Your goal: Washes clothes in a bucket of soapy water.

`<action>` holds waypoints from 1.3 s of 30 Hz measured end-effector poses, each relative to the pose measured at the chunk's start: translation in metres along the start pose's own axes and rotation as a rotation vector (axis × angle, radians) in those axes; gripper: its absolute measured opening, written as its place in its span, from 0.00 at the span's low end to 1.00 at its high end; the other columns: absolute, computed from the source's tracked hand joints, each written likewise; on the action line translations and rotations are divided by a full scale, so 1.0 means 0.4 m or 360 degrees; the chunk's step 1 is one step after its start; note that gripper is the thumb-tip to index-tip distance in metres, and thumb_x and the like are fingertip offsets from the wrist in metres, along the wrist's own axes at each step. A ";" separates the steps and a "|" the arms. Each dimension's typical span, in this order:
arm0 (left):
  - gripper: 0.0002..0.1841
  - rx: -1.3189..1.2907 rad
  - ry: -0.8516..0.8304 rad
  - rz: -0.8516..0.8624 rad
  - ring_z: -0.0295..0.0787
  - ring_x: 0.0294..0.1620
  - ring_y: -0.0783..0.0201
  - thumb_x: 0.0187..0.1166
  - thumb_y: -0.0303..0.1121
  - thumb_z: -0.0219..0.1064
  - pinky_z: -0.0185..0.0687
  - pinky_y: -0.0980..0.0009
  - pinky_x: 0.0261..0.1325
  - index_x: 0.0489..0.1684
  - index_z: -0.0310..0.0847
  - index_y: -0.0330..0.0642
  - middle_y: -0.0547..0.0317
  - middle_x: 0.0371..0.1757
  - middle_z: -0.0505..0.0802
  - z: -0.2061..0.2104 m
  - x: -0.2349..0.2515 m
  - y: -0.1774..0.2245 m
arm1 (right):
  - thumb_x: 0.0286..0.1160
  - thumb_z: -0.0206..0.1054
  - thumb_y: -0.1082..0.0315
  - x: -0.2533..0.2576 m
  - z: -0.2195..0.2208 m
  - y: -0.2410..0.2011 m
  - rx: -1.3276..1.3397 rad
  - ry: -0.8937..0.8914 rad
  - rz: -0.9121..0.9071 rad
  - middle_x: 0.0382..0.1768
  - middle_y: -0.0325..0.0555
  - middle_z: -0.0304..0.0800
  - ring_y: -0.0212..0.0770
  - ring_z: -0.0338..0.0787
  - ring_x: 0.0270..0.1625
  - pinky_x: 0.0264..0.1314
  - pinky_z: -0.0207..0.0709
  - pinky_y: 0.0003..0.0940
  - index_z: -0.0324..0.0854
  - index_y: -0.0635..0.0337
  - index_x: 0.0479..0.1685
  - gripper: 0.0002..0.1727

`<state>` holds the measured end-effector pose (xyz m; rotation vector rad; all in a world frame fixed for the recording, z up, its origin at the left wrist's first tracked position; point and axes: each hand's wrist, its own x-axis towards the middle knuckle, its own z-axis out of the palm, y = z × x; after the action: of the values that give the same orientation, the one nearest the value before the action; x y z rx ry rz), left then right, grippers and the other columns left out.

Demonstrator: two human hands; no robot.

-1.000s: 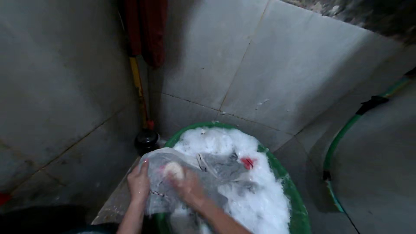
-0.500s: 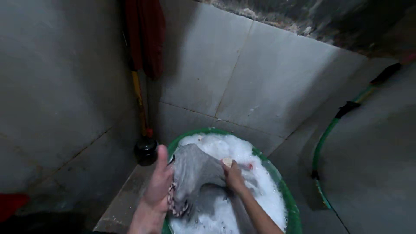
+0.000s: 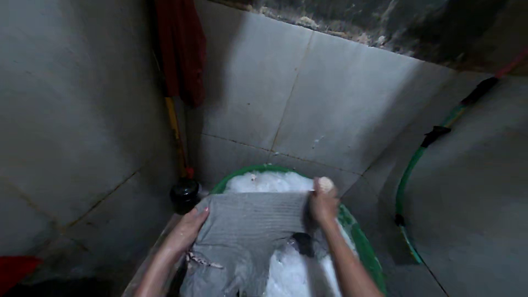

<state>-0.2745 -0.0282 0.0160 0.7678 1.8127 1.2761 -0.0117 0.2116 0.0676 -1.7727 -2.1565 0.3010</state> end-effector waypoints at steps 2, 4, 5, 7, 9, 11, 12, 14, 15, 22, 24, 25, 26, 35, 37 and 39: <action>0.27 0.0317 0.0324 -0.0083 0.84 0.69 0.40 0.93 0.48 0.51 0.72 0.40 0.75 0.73 0.78 0.31 0.32 0.65 0.88 0.050 0.068 -0.081 | 0.88 0.58 0.61 -0.112 0.153 -0.166 0.0363 -0.0081 -0.0336 0.86 0.67 0.64 0.66 0.69 0.86 0.84 0.68 0.59 0.55 0.57 0.93 0.35; 0.23 0.0295 0.0590 -0.0034 0.88 0.61 0.41 0.92 0.42 0.55 0.76 0.41 0.69 0.66 0.83 0.30 0.32 0.55 0.91 0.071 0.090 -0.117 | 0.92 0.54 0.56 -0.256 0.316 -0.335 0.1039 -0.0229 -0.0656 0.73 0.58 0.81 0.51 0.84 0.74 0.72 0.82 0.44 0.71 0.55 0.82 0.25; 0.18 0.0178 0.0662 0.0013 0.89 0.57 0.47 0.91 0.35 0.56 0.79 0.47 0.66 0.63 0.83 0.28 0.35 0.53 0.91 0.073 0.096 -0.128 | 0.91 0.54 0.58 -0.305 0.375 -0.370 0.1220 -0.0400 -0.0825 0.73 0.62 0.80 0.54 0.84 0.73 0.73 0.82 0.47 0.73 0.58 0.80 0.24; 0.18 -0.0051 0.0720 0.0071 0.87 0.62 0.53 0.92 0.32 0.54 0.77 0.53 0.71 0.64 0.81 0.25 0.36 0.58 0.90 0.065 0.109 -0.161 | 0.85 0.63 0.58 -0.305 0.437 -0.324 0.1084 -0.0534 -0.0897 0.73 0.66 0.81 0.59 0.84 0.74 0.77 0.78 0.52 0.78 0.62 0.78 0.26; 0.21 -0.0119 0.0737 0.0063 0.87 0.66 0.53 0.93 0.38 0.54 0.76 0.53 0.74 0.65 0.82 0.27 0.36 0.62 0.90 0.061 0.117 -0.177 | 0.78 0.64 0.35 -0.181 0.398 -0.163 0.0733 -0.0593 -0.0494 0.62 0.55 0.90 0.51 0.90 0.66 0.73 0.81 0.53 0.79 0.59 0.75 0.39; 0.21 -0.0116 0.0745 0.0031 0.87 0.65 0.53 0.93 0.39 0.55 0.76 0.53 0.73 0.65 0.82 0.28 0.37 0.61 0.90 0.069 0.120 -0.175 | 0.73 0.59 0.25 -0.039 0.322 0.055 0.0287 -0.0384 -0.0231 0.62 0.58 0.91 0.57 0.89 0.66 0.72 0.79 0.61 0.78 0.56 0.77 0.47; 0.21 -0.0094 0.0741 0.0006 0.87 0.65 0.51 0.93 0.40 0.55 0.76 0.51 0.73 0.65 0.83 0.29 0.37 0.61 0.91 0.074 0.119 -0.170 | 0.76 0.55 0.26 0.013 0.280 0.149 0.0076 -0.0260 -0.0121 0.67 0.61 0.87 0.61 0.87 0.70 0.74 0.76 0.64 0.76 0.54 0.80 0.46; 0.22 0.0003 0.0754 -0.0039 0.89 0.60 0.47 0.92 0.42 0.55 0.77 0.46 0.69 0.61 0.85 0.30 0.36 0.56 0.92 0.079 0.118 -0.158 | 0.90 0.49 0.43 0.069 0.220 0.230 -0.0306 -0.0157 0.0089 0.79 0.71 0.72 0.72 0.76 0.78 0.76 0.71 0.68 0.68 0.45 0.88 0.32; 0.22 0.0047 0.0765 -0.0066 0.89 0.58 0.45 0.92 0.44 0.55 0.77 0.43 0.66 0.59 0.85 0.30 0.36 0.53 0.92 0.079 0.117 -0.157 | 0.92 0.49 0.49 0.067 0.206 0.201 -0.0303 -0.0131 0.0194 0.82 0.74 0.67 0.74 0.73 0.79 0.76 0.69 0.70 0.67 0.46 0.88 0.29; 0.21 -0.0020 0.0677 -0.0032 0.88 0.58 0.52 0.93 0.39 0.54 0.78 0.50 0.67 0.64 0.82 0.28 0.37 0.56 0.91 0.056 0.139 -0.211 | 0.82 0.64 0.45 -0.264 0.400 -0.255 0.1037 -0.0545 -0.0622 0.68 0.59 0.87 0.54 0.88 0.70 0.73 0.80 0.54 0.77 0.61 0.79 0.34; 0.21 -0.0029 0.0686 -0.0023 0.89 0.56 0.55 0.93 0.40 0.54 0.80 0.54 0.65 0.63 0.83 0.29 0.39 0.54 0.91 0.054 0.142 -0.220 | 0.75 0.64 0.32 -0.160 0.372 -0.105 0.0673 -0.0552 -0.0353 0.59 0.55 0.92 0.52 0.92 0.60 0.65 0.84 0.56 0.79 0.57 0.75 0.40; 0.21 -0.0041 0.0708 -0.0021 0.89 0.55 0.56 0.93 0.40 0.55 0.81 0.54 0.64 0.63 0.83 0.29 0.39 0.53 0.92 0.061 0.139 -0.217 | 0.77 0.60 0.29 -0.092 0.347 0.014 0.0402 -0.0455 -0.0268 0.62 0.56 0.91 0.55 0.91 0.62 0.66 0.83 0.59 0.78 0.54 0.77 0.42; 0.21 -0.0061 0.0723 -0.0025 0.89 0.55 0.54 0.93 0.40 0.55 0.80 0.53 0.65 0.63 0.82 0.29 0.38 0.54 0.91 0.069 0.136 -0.206 | 0.83 0.54 0.32 -0.035 0.315 0.125 0.0091 -0.0354 -0.0242 0.71 0.61 0.84 0.61 0.87 0.69 0.71 0.79 0.62 0.75 0.50 0.82 0.39; 0.22 0.0060 0.0719 -0.0057 0.88 0.57 0.49 0.93 0.42 0.54 0.78 0.48 0.66 0.63 0.83 0.28 0.36 0.54 0.91 0.064 0.141 -0.201 | 0.89 0.57 0.52 -0.241 0.397 -0.295 0.0826 -0.0362 -0.0749 0.73 0.57 0.83 0.52 0.85 0.73 0.75 0.80 0.50 0.77 0.52 0.80 0.26; 0.22 0.0017 0.0713 -0.0036 0.88 0.58 0.50 0.93 0.40 0.54 0.78 0.49 0.67 0.64 0.82 0.27 0.34 0.57 0.90 0.059 0.141 -0.220 | 0.83 0.65 0.49 -0.241 0.415 -0.266 0.0780 -0.0487 -0.0790 0.67 0.58 0.88 0.54 0.90 0.66 0.70 0.83 0.52 0.82 0.55 0.76 0.28; 0.22 -0.0003 0.0736 -0.0043 0.88 0.56 0.53 0.93 0.41 0.54 0.80 0.52 0.65 0.63 0.83 0.29 0.37 0.55 0.91 0.064 0.140 -0.224 | 0.77 0.64 0.34 -0.113 0.376 -0.080 0.0629 -0.0490 -0.0358 0.58 0.54 0.93 0.51 0.92 0.61 0.68 0.83 0.54 0.82 0.58 0.71 0.38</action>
<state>-0.2852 0.0016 -0.0880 0.4670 2.1723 1.5282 -0.0907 0.1678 -0.0648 -1.3202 -2.2709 0.9213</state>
